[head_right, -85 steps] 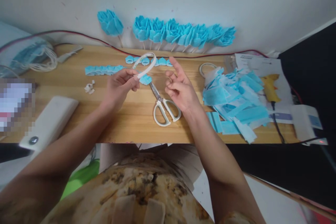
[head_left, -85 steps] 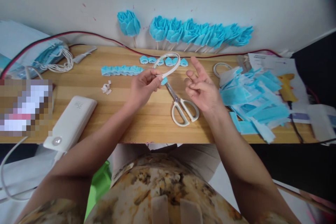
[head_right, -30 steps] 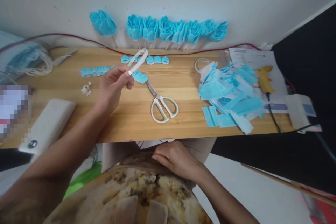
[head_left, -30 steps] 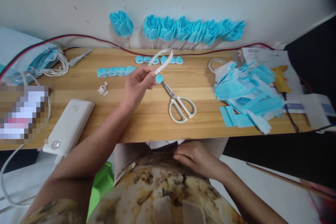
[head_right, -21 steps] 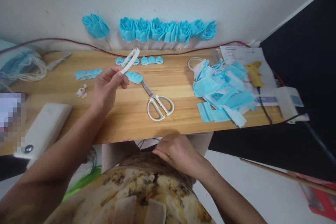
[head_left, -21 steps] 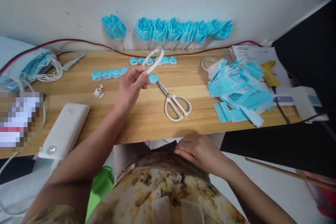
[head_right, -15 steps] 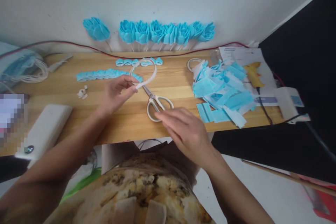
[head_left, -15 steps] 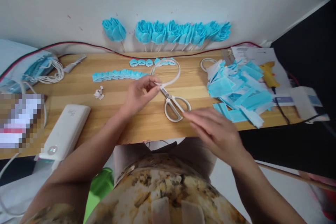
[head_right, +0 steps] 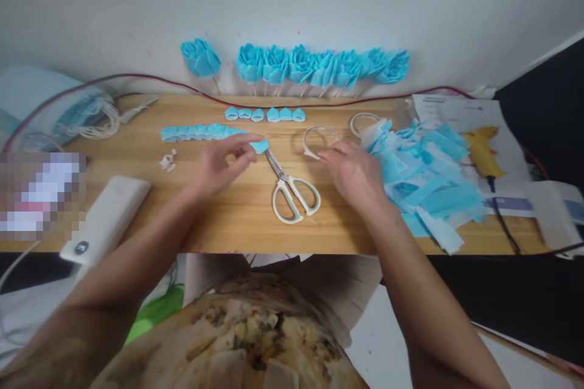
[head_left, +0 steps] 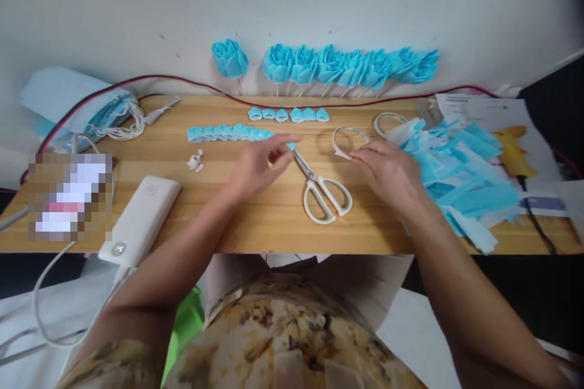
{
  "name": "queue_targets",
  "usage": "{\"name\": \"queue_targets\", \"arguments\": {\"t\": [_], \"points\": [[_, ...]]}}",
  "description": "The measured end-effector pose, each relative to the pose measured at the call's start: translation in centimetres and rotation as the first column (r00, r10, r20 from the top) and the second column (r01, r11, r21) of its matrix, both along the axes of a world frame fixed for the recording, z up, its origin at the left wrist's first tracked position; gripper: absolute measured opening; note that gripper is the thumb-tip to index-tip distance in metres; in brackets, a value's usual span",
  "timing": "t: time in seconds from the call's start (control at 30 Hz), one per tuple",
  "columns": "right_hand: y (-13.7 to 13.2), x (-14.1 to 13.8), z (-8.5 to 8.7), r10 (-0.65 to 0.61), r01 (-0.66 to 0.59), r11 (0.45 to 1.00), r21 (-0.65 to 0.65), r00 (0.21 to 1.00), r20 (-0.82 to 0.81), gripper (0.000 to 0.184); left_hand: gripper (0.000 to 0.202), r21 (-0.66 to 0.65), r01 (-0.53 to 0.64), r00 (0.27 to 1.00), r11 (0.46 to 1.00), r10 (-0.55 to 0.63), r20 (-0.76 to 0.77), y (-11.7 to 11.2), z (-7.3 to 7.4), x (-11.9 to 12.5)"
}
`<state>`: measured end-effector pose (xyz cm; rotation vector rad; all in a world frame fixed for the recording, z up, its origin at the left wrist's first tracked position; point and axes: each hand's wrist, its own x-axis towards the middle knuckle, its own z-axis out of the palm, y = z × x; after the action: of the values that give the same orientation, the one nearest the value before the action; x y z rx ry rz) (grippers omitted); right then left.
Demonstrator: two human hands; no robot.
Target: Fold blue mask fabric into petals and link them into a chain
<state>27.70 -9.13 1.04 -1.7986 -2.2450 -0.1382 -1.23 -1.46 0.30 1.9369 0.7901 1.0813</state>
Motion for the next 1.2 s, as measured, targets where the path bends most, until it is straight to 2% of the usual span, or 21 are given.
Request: {"name": "queue_targets", "arguments": {"t": [0.1,0.2,0.3,0.37,0.43,0.5,0.67,0.77,0.8,0.87,0.93,1.03,1.1,1.2], "points": [[1.9,0.2,0.2,-0.081,0.088,0.994,-0.064,0.991,0.107,0.035,0.021,-0.041,-0.237,0.970,0.971,0.239,0.053,1.6,0.0,-1.0],[2.1,-2.1,1.0,-0.062,0.070,0.995,-0.065,0.992,0.113,0.036,0.021,-0.029,-0.302,0.953,0.953,0.301,-0.026,2.3,-0.8,-1.2],[1.1,-5.7,1.4,0.106,-0.097,0.983,-0.155,0.993,0.047,0.038,0.021,0.068,-0.221,0.956,0.973,0.230,-0.180,2.1,-1.8,-0.7],[0.4,-7.6,1.2,0.144,-0.130,0.970,-0.203,0.988,0.055,0.039,0.023,0.129,-0.131,0.941,0.983,0.164,-0.295,1.9,-2.3,-0.3],[0.1,-8.5,0.8,0.103,-0.086,0.973,-0.215,0.993,0.066,0.039,0.024,0.169,-0.055,0.919,0.984,0.116,-0.376,1.6,-2.6,-0.1],[0.3,-8.3,0.2,0.029,-0.014,0.979,-0.201,0.997,0.073,0.042,0.025,0.198,-0.002,0.907,0.980,0.085,-0.412,1.4,-2.8,0.0],[2.2,-4.9,-0.5,-0.117,0.136,0.978,-0.159,0.986,0.121,0.050,0.032,0.252,0.067,0.874,0.965,0.065,-0.481,1.1,-2.6,0.2],[3.5,-3.7,-0.3,-0.107,0.117,0.981,-0.151,0.991,0.074,0.048,0.028,0.227,0.047,0.859,0.973,0.076,-0.506,1.6,-1.4,-0.7],[3.8,-3.6,-0.2,-0.086,0.091,0.985,-0.144,0.995,0.042,0.048,0.027,0.223,-0.006,0.859,0.975,0.120,-0.498,1.9,-0.7,-1.3],[4.6,-4.0,0.1,-0.020,0.018,0.991,-0.131,1.000,-0.014,0.049,0.027,0.250,-0.197,0.834,0.948,0.296,-0.465,2.6,1.1,-2.9],[5.6,-4.8,0.3,0.065,-0.069,0.989,-0.135,0.997,-0.035,0.052,0.029,0.293,-0.312,0.754,0.904,0.423,-0.502,3.1,3.1,-4.9],[7.5,-6.2,0.3,0.148,-0.151,0.973,-0.176,0.989,-0.030,0.059,0.034,0.330,-0.360,0.619,0.872,0.489,-0.615,3.6,5.7,-7.6],[8.7,-7.1,0.3,0.165,-0.168,0.962,-0.216,0.986,-0.034,0.063,0.036,0.326,-0.368,0.520,0.871,0.484,-0.704,4.0,6.6,-9.3],[10.3,-8.3,0.0,0.160,-0.159,0.954,-0.253,0.987,-0.016,0.066,0.041,0.308,-0.357,0.351,0.882,0.432,-0.831,5.2,6.7,-11.6]]}}
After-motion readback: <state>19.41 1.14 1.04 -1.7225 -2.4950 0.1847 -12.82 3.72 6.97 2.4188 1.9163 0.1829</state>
